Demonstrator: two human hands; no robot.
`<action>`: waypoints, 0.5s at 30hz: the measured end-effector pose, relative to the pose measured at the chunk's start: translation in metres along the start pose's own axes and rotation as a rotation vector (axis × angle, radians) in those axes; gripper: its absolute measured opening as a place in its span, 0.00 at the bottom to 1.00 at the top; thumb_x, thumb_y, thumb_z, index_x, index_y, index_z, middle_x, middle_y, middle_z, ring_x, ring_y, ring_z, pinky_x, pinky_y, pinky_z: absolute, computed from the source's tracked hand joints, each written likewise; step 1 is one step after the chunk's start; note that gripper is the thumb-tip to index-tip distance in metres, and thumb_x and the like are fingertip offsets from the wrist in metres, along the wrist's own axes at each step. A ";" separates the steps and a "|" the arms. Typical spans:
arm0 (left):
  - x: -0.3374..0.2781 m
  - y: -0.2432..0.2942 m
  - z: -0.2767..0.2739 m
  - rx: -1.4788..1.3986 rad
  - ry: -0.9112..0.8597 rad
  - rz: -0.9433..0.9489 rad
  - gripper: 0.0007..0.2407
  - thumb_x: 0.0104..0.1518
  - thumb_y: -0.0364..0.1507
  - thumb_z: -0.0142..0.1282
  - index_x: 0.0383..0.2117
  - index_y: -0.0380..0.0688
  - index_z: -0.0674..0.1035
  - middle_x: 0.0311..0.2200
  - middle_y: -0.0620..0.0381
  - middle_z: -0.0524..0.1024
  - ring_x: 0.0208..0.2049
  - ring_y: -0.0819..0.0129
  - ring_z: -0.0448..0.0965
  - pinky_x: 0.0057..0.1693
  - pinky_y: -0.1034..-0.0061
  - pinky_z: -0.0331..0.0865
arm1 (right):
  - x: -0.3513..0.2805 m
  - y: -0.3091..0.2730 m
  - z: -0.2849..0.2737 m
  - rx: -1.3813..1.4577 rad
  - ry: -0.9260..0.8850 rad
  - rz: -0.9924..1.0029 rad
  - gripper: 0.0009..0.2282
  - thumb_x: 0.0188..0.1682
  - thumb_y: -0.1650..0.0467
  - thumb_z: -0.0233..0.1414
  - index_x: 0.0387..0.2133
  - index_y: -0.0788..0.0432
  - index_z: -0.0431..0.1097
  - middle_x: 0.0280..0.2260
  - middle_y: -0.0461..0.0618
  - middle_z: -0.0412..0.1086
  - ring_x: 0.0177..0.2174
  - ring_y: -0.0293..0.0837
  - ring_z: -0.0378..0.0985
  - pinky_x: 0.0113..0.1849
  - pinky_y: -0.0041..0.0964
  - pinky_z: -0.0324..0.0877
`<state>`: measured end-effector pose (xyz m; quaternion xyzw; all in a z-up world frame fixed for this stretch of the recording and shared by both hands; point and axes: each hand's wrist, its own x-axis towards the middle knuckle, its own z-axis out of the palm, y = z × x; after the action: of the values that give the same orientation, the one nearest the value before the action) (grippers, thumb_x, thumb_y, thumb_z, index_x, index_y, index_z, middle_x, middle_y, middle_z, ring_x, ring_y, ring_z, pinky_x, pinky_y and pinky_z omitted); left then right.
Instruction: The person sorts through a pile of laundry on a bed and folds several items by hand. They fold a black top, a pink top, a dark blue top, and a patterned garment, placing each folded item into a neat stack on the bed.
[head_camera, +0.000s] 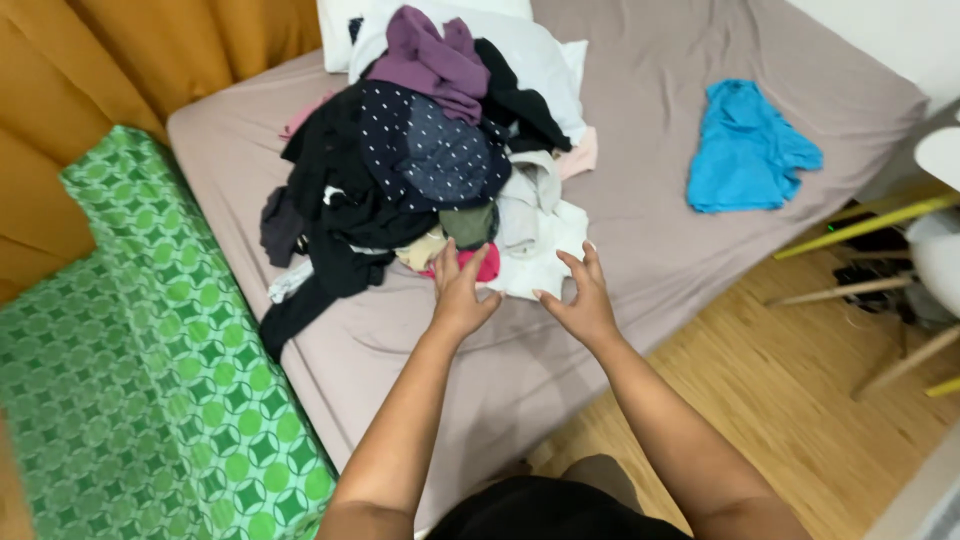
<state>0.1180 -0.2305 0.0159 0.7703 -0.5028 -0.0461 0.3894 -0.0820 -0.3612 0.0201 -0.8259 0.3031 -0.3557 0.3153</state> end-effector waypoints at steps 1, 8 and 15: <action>0.005 -0.005 0.001 0.007 0.005 -0.003 0.36 0.42 0.37 0.73 0.64 0.58 0.69 0.70 0.30 0.43 0.70 0.31 0.42 0.71 0.46 0.44 | 0.009 -0.001 0.004 0.007 -0.003 -0.005 0.33 0.36 0.64 0.70 0.57 0.57 0.67 0.67 0.70 0.47 0.64 0.65 0.58 0.59 0.51 0.62; 0.041 -0.010 0.004 -0.042 0.065 -0.088 0.37 0.39 0.35 0.74 0.62 0.57 0.70 0.70 0.29 0.44 0.69 0.30 0.44 0.69 0.49 0.49 | 0.078 0.016 0.024 0.026 -0.127 -0.018 0.38 0.34 0.61 0.70 0.60 0.57 0.63 0.68 0.69 0.46 0.63 0.64 0.59 0.56 0.51 0.64; 0.088 -0.014 0.038 -0.015 0.194 -0.221 0.38 0.40 0.35 0.76 0.63 0.58 0.70 0.70 0.31 0.43 0.69 0.28 0.43 0.70 0.49 0.47 | 0.167 0.070 0.042 0.033 -0.296 -0.131 0.45 0.33 0.60 0.70 0.66 0.56 0.55 0.66 0.74 0.44 0.65 0.69 0.50 0.60 0.54 0.58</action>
<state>0.1541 -0.3204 0.0088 0.8188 -0.3746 -0.0178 0.4346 0.0252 -0.5126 0.0115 -0.8820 0.1932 -0.2547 0.3463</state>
